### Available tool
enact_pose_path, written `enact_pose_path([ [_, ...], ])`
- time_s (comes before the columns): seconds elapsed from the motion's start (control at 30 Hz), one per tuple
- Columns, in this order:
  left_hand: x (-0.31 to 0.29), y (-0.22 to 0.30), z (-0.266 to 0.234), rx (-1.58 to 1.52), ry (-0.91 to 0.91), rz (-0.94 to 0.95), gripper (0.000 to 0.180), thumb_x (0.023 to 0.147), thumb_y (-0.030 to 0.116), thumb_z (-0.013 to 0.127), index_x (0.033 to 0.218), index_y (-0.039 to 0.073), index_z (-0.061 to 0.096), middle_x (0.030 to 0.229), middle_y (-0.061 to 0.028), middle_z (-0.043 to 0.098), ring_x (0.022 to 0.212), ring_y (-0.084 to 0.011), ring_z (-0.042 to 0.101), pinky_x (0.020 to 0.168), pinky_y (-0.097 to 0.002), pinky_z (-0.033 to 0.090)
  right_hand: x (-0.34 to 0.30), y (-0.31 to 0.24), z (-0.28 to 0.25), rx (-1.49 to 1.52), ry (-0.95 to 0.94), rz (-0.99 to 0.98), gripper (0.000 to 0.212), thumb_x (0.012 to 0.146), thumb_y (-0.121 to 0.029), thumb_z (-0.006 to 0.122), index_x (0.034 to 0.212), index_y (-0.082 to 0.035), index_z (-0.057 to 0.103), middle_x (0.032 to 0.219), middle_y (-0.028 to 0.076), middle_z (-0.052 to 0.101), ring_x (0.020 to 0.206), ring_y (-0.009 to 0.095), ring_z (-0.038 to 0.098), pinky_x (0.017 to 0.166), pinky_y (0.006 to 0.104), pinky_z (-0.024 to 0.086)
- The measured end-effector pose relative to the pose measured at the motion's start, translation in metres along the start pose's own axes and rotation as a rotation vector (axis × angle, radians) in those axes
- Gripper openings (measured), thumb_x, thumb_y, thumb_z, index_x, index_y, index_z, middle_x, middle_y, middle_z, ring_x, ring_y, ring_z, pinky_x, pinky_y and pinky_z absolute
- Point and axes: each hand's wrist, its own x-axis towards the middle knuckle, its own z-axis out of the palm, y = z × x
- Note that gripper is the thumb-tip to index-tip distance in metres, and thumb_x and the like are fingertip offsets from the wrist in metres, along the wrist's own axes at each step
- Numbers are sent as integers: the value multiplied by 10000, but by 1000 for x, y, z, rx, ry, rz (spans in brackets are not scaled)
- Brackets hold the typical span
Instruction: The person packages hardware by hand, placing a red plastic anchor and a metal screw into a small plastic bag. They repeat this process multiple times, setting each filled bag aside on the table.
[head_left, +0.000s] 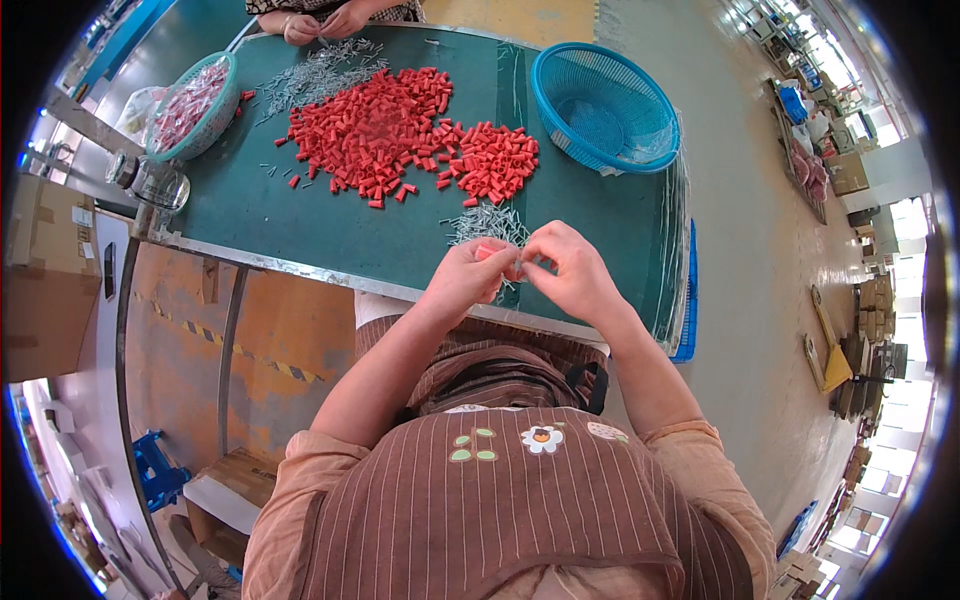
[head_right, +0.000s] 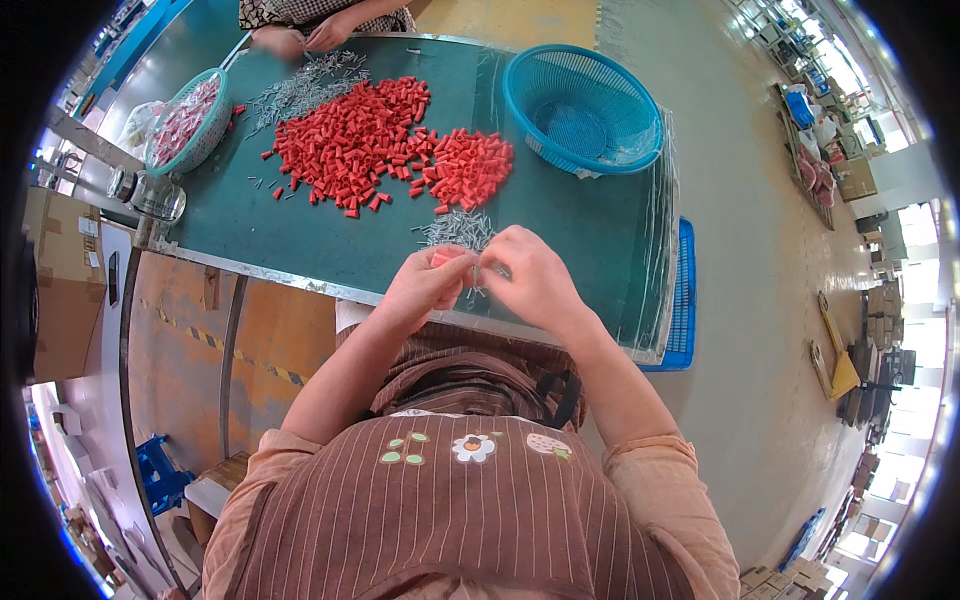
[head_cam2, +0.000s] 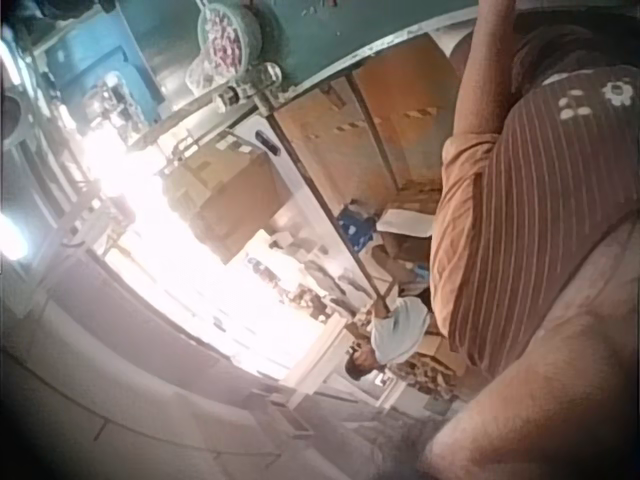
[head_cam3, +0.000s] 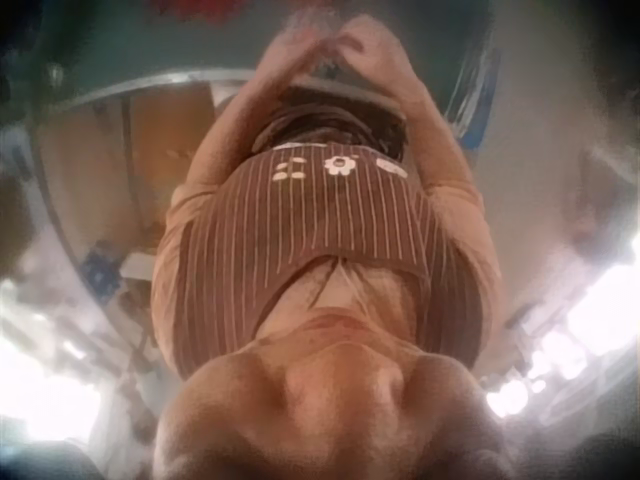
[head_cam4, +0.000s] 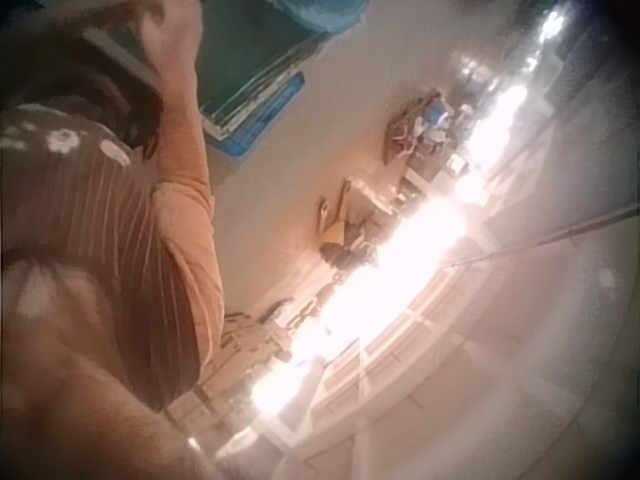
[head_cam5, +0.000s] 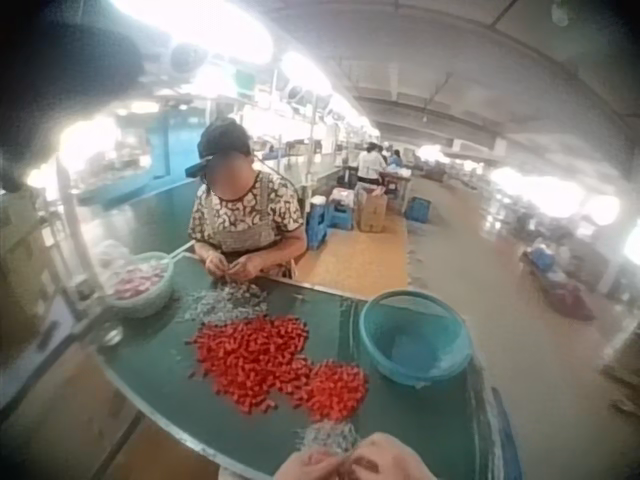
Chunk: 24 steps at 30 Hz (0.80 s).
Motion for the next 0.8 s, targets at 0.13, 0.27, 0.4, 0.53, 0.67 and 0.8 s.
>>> enact_pose_path([
  [0.13,-6,4,8,302,53,137,140,830,189,699,884,67,656,679,59,545,530,-17,437,463,-192,337,-4,11,5,417,58,249,106,801,-92,648,882,-23,655,887,74,577,789,180,589,704,300,476],
  [0.27,-1,-5,8,650,195,301,152,824,190,705,830,43,666,705,21,597,592,-70,527,550,-234,438,-4,11,8,523,41,271,106,810,-94,657,885,-20,655,869,51,567,793,145,576,700,280,468],
  [0.4,-1,-11,6,845,234,612,190,809,189,712,828,9,653,687,-36,605,626,-108,549,605,-275,466,1,1,0,398,-45,231,109,790,-83,666,868,-11,640,903,59,580,799,128,576,709,263,467],
  [0.53,-10,-2,10,836,252,549,193,808,186,711,819,4,646,692,-66,612,646,-116,552,624,-283,467,-1,1,-7,540,-85,297,50,809,-11,639,816,-1,591,1031,28,581,884,73,549,739,226,469],
  [0.67,-8,-4,7,633,195,377,186,826,202,706,793,27,651,686,12,609,611,-68,509,574,-235,439,-9,9,-5,816,-5,296,72,816,-4,637,878,-3,601,1018,30,584,875,60,544,751,221,471],
  [0.8,-15,5,11,504,166,213,148,809,171,695,852,29,685,698,-3,634,634,-46,522,597,-226,444,-12,10,-5,744,65,314,173,817,-35,651,980,2,608,974,38,617,874,76,577,772,231,483],
])
